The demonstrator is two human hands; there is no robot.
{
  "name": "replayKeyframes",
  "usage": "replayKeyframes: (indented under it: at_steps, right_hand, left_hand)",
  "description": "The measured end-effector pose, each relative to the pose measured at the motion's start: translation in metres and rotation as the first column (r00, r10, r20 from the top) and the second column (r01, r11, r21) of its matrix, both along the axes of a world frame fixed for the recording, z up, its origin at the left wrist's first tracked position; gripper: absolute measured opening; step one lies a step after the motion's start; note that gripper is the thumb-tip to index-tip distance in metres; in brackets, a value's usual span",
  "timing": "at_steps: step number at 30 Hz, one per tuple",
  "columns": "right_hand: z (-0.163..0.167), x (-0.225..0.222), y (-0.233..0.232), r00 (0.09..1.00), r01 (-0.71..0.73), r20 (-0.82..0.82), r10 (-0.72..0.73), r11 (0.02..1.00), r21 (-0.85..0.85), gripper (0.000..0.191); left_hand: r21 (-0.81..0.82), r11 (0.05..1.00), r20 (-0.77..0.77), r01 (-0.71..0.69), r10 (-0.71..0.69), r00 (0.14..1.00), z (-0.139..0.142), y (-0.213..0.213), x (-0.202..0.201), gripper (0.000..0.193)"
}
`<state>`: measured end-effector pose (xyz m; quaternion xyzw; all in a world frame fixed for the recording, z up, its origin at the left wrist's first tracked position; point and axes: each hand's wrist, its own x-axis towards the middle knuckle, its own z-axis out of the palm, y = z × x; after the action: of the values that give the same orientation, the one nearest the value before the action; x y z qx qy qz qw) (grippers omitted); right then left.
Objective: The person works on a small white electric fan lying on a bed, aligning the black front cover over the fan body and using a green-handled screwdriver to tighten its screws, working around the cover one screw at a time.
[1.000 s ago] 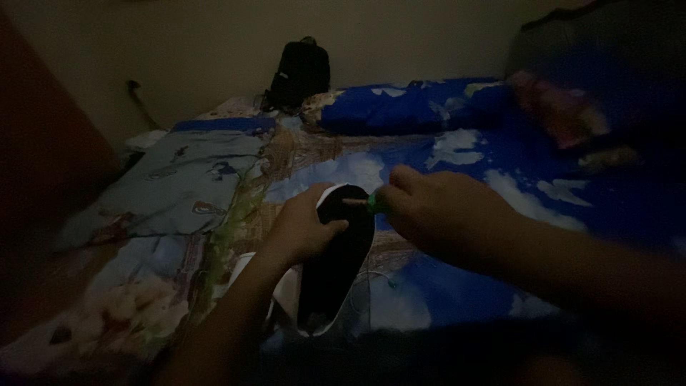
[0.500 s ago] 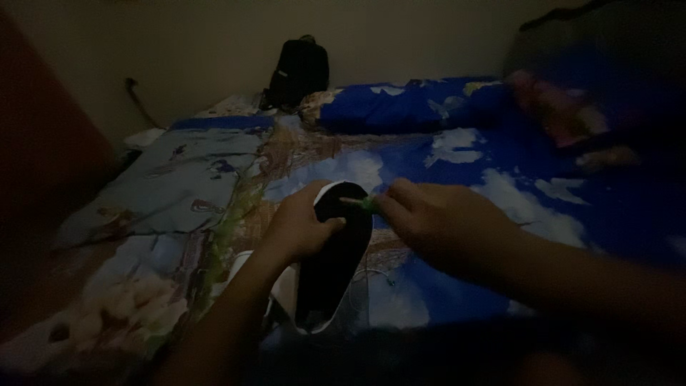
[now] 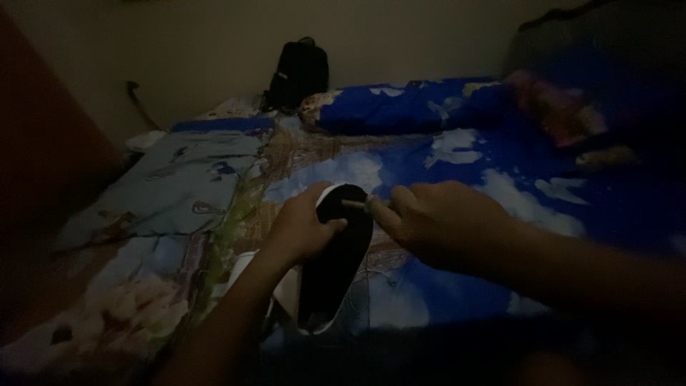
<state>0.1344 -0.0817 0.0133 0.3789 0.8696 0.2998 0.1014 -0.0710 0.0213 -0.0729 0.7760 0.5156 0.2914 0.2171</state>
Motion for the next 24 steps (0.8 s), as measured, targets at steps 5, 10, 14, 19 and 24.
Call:
replayKeyframes:
  at_steps: [5,10,14,19,24]
  right_hand:
    - [0.0,-0.011,0.005,0.582,0.316,-0.505,-0.637,0.75,-0.581,0.028]
    - [-0.001,-0.006,0.015,0.317,0.184,-0.562,-0.764,0.631,-0.754,0.038]
    - [-0.015,0.008,0.015,0.513,0.137,-0.642,-0.57,0.792,-0.595,0.044]
    - [-0.021,0.007,0.007,0.974,0.051,-0.223,-0.043,0.998,0.032,0.044]
    - [-0.007,-0.012,0.0,0.865,0.286,-0.319,-0.388,0.903,-0.322,0.028]
  left_hand:
    - [0.003,1.0,0.024,-0.028,0.028,0.999,-0.002,-0.001,0.0,0.061]
    - [0.055,0.998,0.053,0.009,-0.012,0.999,-0.001,0.0,-0.001,0.061]
    - [0.012,1.0,0.05,0.007,-0.008,0.999,-0.003,0.0,-0.002,0.06]
    - [0.041,0.998,0.063,0.039,-0.042,0.997,-0.004,0.0,-0.002,0.058]
    - [-0.026,1.0,0.045,-0.008,0.009,0.999,-0.002,-0.002,-0.003,0.06]
